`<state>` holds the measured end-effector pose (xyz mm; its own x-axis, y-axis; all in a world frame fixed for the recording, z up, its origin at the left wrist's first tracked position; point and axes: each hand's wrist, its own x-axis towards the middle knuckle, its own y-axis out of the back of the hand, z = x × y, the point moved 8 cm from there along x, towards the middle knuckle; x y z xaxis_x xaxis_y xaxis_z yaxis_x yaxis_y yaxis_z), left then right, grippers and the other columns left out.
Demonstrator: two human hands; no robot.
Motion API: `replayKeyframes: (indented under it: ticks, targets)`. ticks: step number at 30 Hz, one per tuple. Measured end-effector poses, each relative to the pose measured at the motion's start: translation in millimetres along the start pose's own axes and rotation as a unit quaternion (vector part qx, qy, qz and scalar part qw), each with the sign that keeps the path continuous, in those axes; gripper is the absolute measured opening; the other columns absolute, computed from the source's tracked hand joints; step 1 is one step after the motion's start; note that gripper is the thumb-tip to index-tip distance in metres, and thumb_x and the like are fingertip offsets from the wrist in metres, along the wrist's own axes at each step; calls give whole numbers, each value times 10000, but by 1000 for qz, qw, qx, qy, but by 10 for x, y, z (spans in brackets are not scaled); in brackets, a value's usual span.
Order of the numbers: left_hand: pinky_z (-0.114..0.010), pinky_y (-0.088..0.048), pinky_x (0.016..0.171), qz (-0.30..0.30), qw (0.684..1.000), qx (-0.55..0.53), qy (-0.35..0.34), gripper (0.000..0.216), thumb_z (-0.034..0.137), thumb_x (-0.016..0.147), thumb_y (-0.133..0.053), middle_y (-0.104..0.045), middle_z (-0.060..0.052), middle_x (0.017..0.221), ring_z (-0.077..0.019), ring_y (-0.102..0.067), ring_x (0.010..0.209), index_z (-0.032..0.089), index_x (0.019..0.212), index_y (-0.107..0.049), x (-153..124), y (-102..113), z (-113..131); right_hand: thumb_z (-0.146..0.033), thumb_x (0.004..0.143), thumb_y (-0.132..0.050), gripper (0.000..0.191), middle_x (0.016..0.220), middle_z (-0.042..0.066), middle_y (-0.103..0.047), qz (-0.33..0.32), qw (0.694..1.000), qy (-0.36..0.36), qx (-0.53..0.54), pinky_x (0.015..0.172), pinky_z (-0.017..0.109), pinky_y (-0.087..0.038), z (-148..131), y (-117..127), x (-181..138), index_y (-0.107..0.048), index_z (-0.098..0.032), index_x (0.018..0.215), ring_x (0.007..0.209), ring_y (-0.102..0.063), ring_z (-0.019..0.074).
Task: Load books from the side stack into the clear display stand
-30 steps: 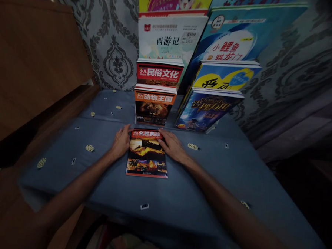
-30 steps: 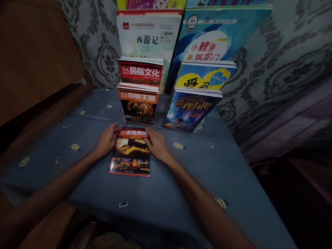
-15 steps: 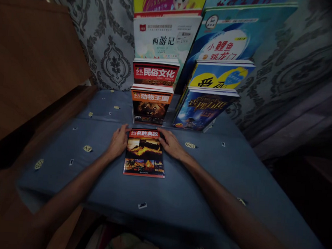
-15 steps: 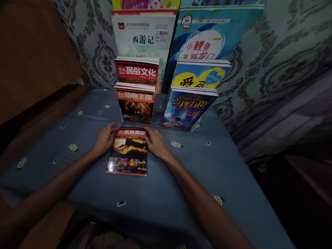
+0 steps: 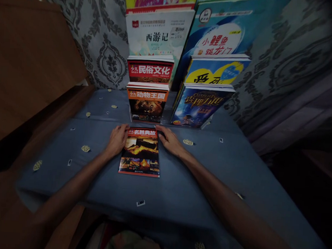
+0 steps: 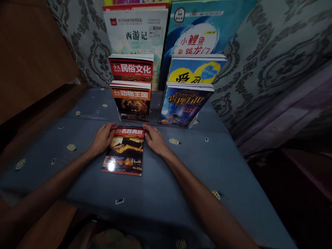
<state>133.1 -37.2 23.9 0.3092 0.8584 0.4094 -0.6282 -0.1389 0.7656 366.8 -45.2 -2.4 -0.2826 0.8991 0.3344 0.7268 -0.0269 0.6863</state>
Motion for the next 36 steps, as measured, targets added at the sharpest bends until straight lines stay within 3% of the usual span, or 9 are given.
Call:
replayKeyframes:
  ticks: [9, 23, 30, 36]
  targets:
    - [-424, -465, 960, -83, 992, 76, -56, 282, 190, 995, -406, -671, -119, 1151, -266, -610, 1076, 174, 1234, -556, 137, -200, 252, -234, 941, -443, 477, 1367, 99, -650, 10, 1000, 9, 5, 1083, 558, -445, 43, -4, 5, -525, -226, 1410, 1250, -584, 292]
    - [-413, -456, 942, -150, 971, 30, -183, 296, 196, 1024, -358, -670, -94, 1138, -252, -585, 1070, 197, 1265, -529, 263, -627, 775, -199, 934, -431, 542, 1351, 89, -665, 15, 998, 9, 52, 1092, 548, -451, 85, -12, 10, -442, -244, 1474, 1266, -605, 261]
    - [-411, -467, 968, -170, 953, -27, -249, 340, 151, 1003, -356, -660, -89, 1188, -236, -589, 1095, 213, 1279, -544, 73, -587, 982, -194, 937, -428, 523, 1333, 92, -678, 13, 997, 15, 77, 1098, 541, -447, 109, -22, 15, -447, -242, 1458, 1271, -608, 255]
    - [-414, -489, 1010, -218, 934, -65, -276, 367, 131, 995, -370, -662, -95, 1177, -227, -592, 1146, 207, 1321, -522, -322, -523, 1190, -209, 936, -451, 471, 1319, 84, -687, 18, 998, 10, 61, 1070, 530, -475, 97, -18, 10, -506, -241, 1402, 1244, -619, 263]
